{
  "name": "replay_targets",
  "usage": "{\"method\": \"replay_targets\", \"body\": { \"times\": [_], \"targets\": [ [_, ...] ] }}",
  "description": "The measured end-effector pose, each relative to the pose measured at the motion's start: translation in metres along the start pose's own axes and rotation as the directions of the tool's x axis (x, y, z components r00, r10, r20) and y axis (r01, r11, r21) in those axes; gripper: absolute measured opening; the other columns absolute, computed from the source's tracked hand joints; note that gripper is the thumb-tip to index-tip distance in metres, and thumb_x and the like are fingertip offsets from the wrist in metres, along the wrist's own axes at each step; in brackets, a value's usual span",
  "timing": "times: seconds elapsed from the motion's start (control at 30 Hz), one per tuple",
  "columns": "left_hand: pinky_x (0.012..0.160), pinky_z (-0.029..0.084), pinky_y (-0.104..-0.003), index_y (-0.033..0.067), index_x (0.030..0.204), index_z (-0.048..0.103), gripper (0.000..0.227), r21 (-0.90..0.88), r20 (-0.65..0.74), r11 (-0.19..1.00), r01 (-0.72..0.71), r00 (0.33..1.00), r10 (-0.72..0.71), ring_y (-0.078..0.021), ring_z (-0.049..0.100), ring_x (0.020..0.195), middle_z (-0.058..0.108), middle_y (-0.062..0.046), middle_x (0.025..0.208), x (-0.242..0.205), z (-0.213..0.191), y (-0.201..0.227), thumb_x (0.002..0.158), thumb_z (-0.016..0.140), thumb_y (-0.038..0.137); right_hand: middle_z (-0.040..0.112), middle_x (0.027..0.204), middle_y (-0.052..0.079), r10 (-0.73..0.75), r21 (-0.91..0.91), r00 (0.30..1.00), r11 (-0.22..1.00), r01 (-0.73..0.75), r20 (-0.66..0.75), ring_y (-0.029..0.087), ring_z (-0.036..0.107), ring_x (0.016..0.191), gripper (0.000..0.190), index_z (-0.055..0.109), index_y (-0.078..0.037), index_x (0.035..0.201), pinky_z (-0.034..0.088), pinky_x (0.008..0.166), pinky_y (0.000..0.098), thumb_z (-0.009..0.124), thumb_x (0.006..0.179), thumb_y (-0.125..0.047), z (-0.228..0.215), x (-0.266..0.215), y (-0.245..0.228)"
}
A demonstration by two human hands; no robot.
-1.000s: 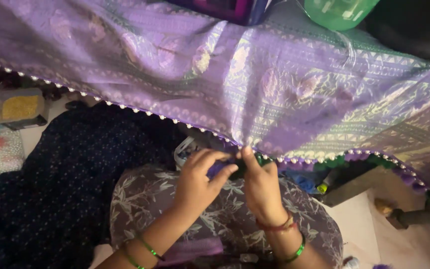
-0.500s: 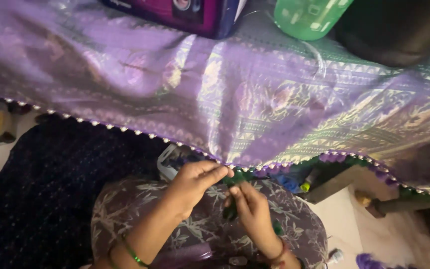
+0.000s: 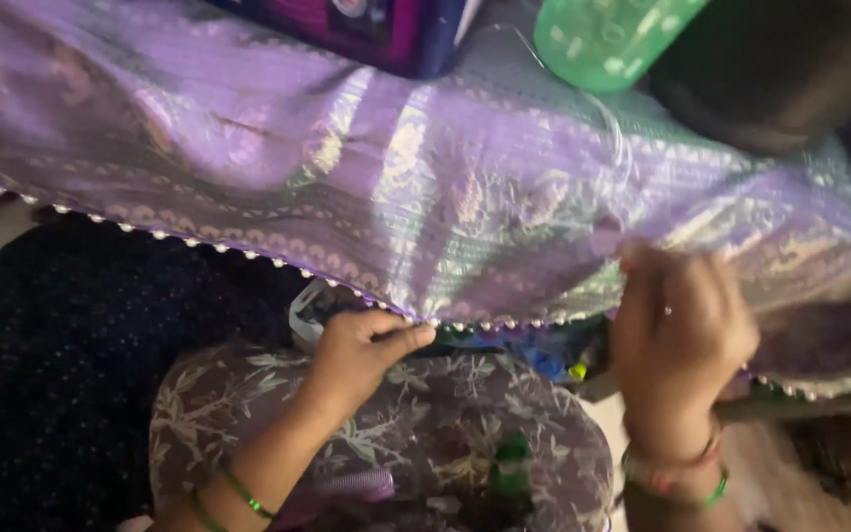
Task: The recorder is attaching decorative green fabric and purple pom-pom fringe to the edge of a purple patterned textile.
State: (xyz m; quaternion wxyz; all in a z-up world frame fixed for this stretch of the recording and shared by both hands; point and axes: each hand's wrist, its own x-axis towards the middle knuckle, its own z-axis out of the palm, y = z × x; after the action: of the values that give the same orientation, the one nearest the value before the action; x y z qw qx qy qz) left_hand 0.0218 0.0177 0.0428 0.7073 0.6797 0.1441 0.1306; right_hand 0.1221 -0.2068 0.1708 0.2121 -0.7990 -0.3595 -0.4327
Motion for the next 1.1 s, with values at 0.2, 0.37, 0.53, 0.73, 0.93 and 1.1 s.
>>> {"method": "replay_targets", "body": {
  "times": [0.2,0.37,0.53,0.73,0.93,1.1],
  "targets": [
    [0.052,0.042,-0.025,0.0033,0.103,0.082,0.024,-0.039,0.065,0.985,0.165,0.985,-0.163,-0.0115,0.058,0.06,0.073,-0.008,0.073,-0.008,0.003,0.009,0.091,0.074,0.022,0.069,0.088,0.009,-0.043,0.349,0.992,0.937,-0.001,0.119,0.024,0.065,0.072,0.019,0.068,-0.004,0.096,0.049,0.06,0.0334,0.066,0.083,0.01,0.014,-0.051,-0.062],
    [0.049,0.045,-0.024,-0.0009,0.106,0.077,0.025,-0.32,0.157,0.914,0.249,0.965,-0.208,-0.0093,0.068,0.067,0.079,-0.006,0.085,-0.003,0.006,-0.009,0.091,0.07,0.018,0.068,0.085,0.009,-0.021,0.458,0.928,0.874,-0.163,0.371,0.024,0.067,0.072,0.018,0.07,-0.006,0.094,0.053,0.061,0.0345,0.071,0.08,0.004,0.039,-0.099,-0.074],
    [0.054,0.045,-0.022,-0.0026,0.105,0.077,0.021,-0.561,0.21,0.767,0.312,0.95,-0.233,-0.0092,0.059,0.064,0.075,-0.007,0.091,0.003,-0.001,-0.032,0.094,0.071,0.014,0.069,0.091,0.007,0.157,0.513,0.584,0.338,-0.789,0.796,0.02,0.072,0.08,0.007,0.075,-0.002,0.091,0.06,0.069,0.0339,0.07,0.092,-0.008,0.039,-0.153,-0.004],
    [0.063,0.051,-0.022,-0.0012,0.105,0.076,0.019,-0.644,0.22,0.699,0.311,0.95,-0.221,-0.0084,0.061,0.071,0.075,-0.004,0.096,0.007,-0.004,-0.026,0.095,0.069,0.013,0.076,0.104,0.006,0.21,0.723,0.792,-0.585,-0.368,0.573,0.024,0.069,0.103,0.013,0.076,-0.012,0.092,0.049,0.109,0.0564,0.068,0.099,-0.019,0.0,-0.096,0.028],
    [0.062,0.049,-0.023,0.0012,0.107,0.076,0.021,-0.609,0.24,0.726,0.321,0.946,-0.218,-0.0083,0.062,0.07,0.076,-0.004,0.098,0.003,0.001,-0.028,0.095,0.07,0.018,0.075,0.099,0.012,0.307,0.767,0.857,-0.624,-0.148,0.415,0.017,0.067,0.085,0.023,0.076,-0.002,0.108,0.058,0.072,0.024,0.077,0.103,-0.024,0.001,-0.12,0.053],
    [0.06,0.048,-0.023,0.0023,0.107,0.077,0.023,-0.541,0.264,0.776,0.324,0.942,-0.209,-0.0085,0.062,0.067,0.076,-0.005,0.096,-0.004,0.007,-0.018,0.095,0.07,0.02,0.076,0.105,0.012,0.051,0.832,0.834,0.071,-0.551,0.549,0.018,0.073,0.082,0.017,0.078,-0.003,0.109,0.062,0.066,0.0293,0.077,0.091,-0.003,0.011,-0.072,-0.028]
  ]
}}
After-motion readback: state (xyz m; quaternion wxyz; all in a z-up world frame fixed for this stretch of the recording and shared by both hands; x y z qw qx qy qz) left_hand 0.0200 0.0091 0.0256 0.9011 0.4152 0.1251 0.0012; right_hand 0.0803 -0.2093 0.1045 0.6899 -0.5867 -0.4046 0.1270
